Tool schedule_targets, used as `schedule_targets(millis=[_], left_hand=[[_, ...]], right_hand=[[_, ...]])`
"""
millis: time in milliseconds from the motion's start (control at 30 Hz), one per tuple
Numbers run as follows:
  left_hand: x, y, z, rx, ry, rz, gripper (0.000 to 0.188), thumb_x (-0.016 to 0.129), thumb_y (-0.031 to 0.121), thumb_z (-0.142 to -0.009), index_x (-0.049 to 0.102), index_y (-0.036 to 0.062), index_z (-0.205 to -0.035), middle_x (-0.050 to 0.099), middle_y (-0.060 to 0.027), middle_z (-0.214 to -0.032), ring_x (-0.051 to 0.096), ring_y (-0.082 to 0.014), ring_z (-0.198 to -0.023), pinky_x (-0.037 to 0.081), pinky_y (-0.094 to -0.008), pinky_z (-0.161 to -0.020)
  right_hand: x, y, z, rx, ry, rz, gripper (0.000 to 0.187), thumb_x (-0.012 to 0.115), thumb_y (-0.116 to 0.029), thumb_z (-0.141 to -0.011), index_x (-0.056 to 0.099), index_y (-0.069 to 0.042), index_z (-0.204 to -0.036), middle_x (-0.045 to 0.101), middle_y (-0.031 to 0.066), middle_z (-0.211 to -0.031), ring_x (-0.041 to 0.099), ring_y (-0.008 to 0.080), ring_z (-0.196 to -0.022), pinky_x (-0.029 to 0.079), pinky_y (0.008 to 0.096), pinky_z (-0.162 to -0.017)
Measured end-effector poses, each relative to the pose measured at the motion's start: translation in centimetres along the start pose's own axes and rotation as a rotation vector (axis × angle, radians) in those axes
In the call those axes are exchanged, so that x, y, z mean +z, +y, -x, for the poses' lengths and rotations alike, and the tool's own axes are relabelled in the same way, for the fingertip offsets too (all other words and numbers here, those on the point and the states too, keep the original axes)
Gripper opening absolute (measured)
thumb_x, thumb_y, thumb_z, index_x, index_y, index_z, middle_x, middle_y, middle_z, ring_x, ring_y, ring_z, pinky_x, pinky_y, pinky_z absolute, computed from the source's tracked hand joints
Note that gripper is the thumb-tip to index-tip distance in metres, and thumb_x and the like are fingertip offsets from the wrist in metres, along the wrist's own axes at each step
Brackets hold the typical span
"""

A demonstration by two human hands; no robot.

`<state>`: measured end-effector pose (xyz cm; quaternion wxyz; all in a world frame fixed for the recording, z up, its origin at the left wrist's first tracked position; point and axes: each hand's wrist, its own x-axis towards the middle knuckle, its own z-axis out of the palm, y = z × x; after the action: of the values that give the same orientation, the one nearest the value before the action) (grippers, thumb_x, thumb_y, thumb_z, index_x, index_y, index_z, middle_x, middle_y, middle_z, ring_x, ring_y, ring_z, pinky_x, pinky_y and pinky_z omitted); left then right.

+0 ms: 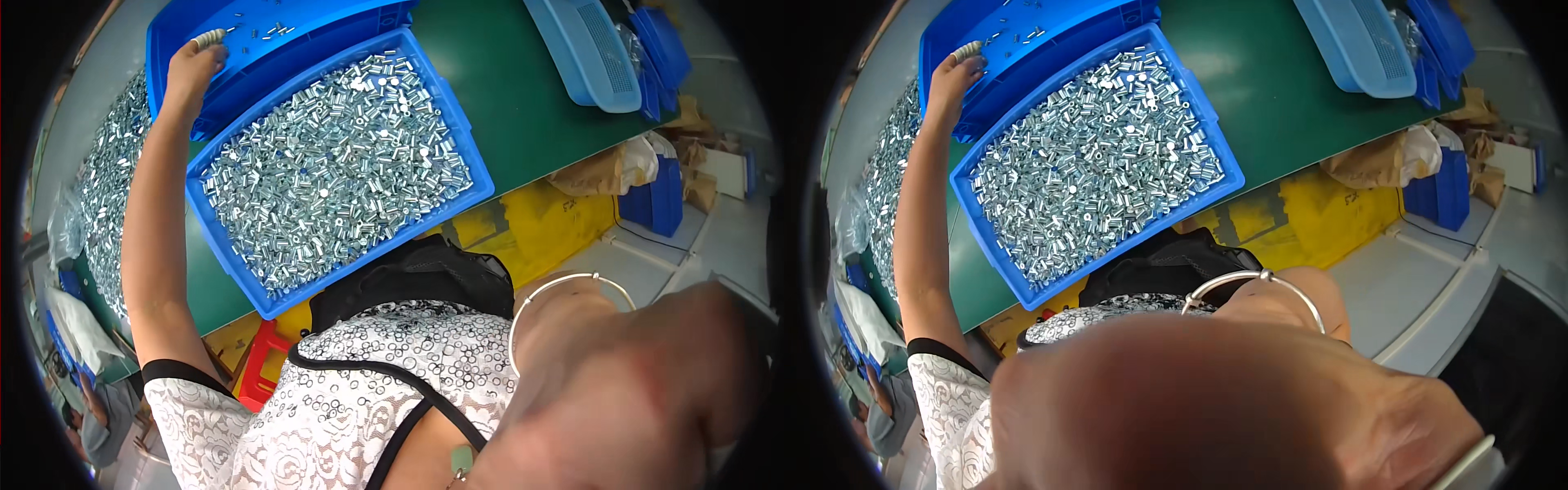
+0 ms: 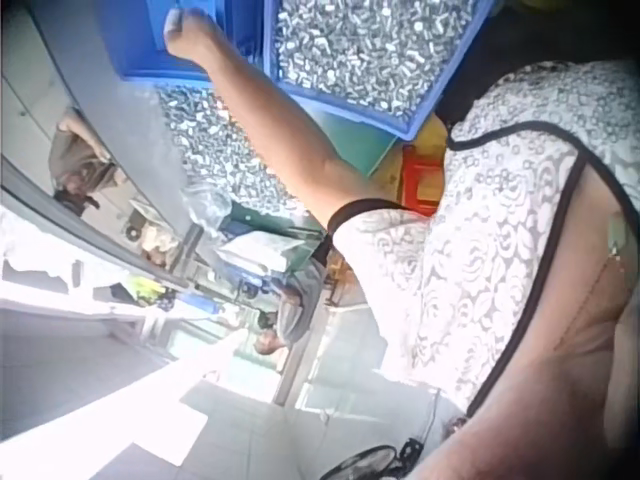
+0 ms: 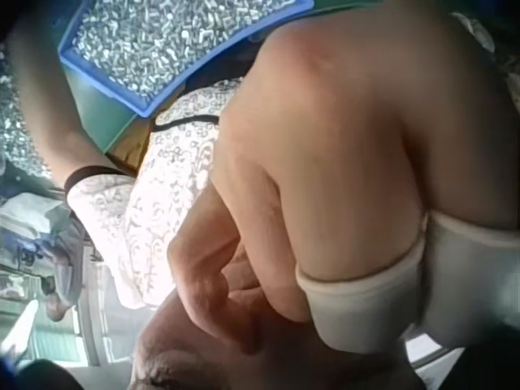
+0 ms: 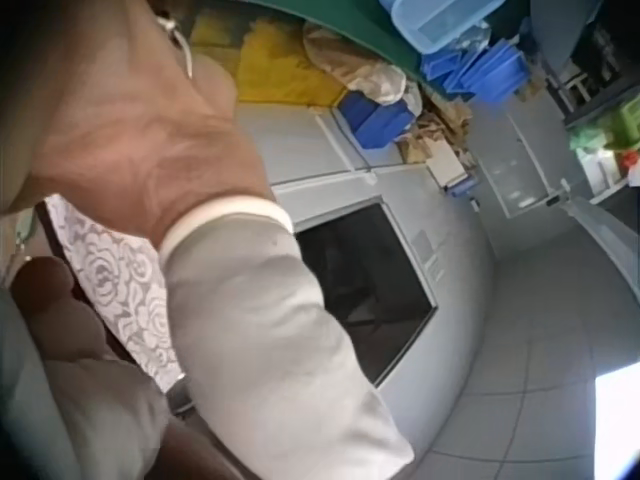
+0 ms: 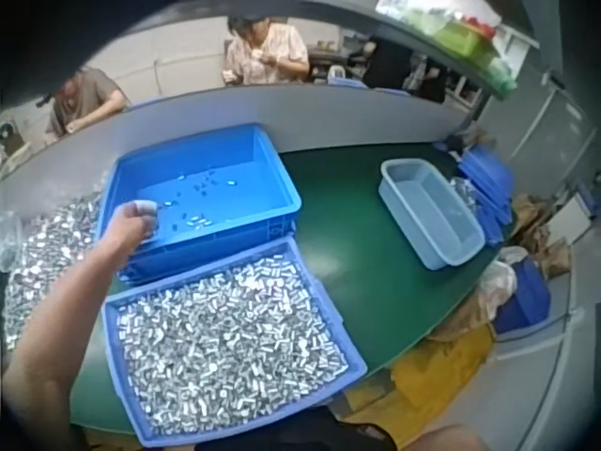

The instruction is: The person repeatedly picks metal pieces from a bin, holds and aligns them between their fingers, and places selected pieces into a separate bin by hand.

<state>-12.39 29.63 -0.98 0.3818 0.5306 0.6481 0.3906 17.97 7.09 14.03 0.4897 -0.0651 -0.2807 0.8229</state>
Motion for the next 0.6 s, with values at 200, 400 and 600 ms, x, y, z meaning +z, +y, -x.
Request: schedule_targets(millis=[200,400,600], left_hand=[[2.5,0.0,6.1,0.556,0.203,-0.346,0.019,0.060,0.009,-0.083,0.065,0.0015,-0.100,0.066,-0.0097,-0.096,0.062,-0.0189,-0.091,0.048,-0.0274,-0.079],[2.5,-1.7,14.0,0.634,-0.131,-0.312,0.018,0.059,-0.004,-0.078,0.064,0.0007,-0.094,0.063,-0.0145,-0.090,0.063,-0.0261,-0.081,0.049,-0.0312,-0.071],[3.1,-3.8,18.0,0.374,-0.189,-0.332,0.019,0.060,-0.001,-0.077,0.065,0.0020,-0.095,0.062,-0.0166,-0.089,0.062,-0.0275,-0.075,0.048,-0.0345,-0.065]], right_hand=[[0.6,1.7,1.0,-0.056,0.162,0.249,0.028,0.055,-0.021,-0.089,0.056,-0.003,-0.067,0.059,0.0060,-0.068,0.055,0.0147,-0.058,0.047,0.0404,-0.067],[0.8,2.6,2.5,-0.074,0.274,0.420,0.028,0.055,-0.020,-0.089,0.058,-0.001,-0.069,0.060,0.0056,-0.068,0.055,0.0122,-0.058,0.047,0.0351,-0.064],[-1.0,2.1,3.4,-0.068,0.355,0.586,0.028,0.056,-0.019,-0.090,0.060,0.001,-0.071,0.060,0.0052,-0.068,0.055,0.0098,-0.059,0.048,0.0297,-0.061]])
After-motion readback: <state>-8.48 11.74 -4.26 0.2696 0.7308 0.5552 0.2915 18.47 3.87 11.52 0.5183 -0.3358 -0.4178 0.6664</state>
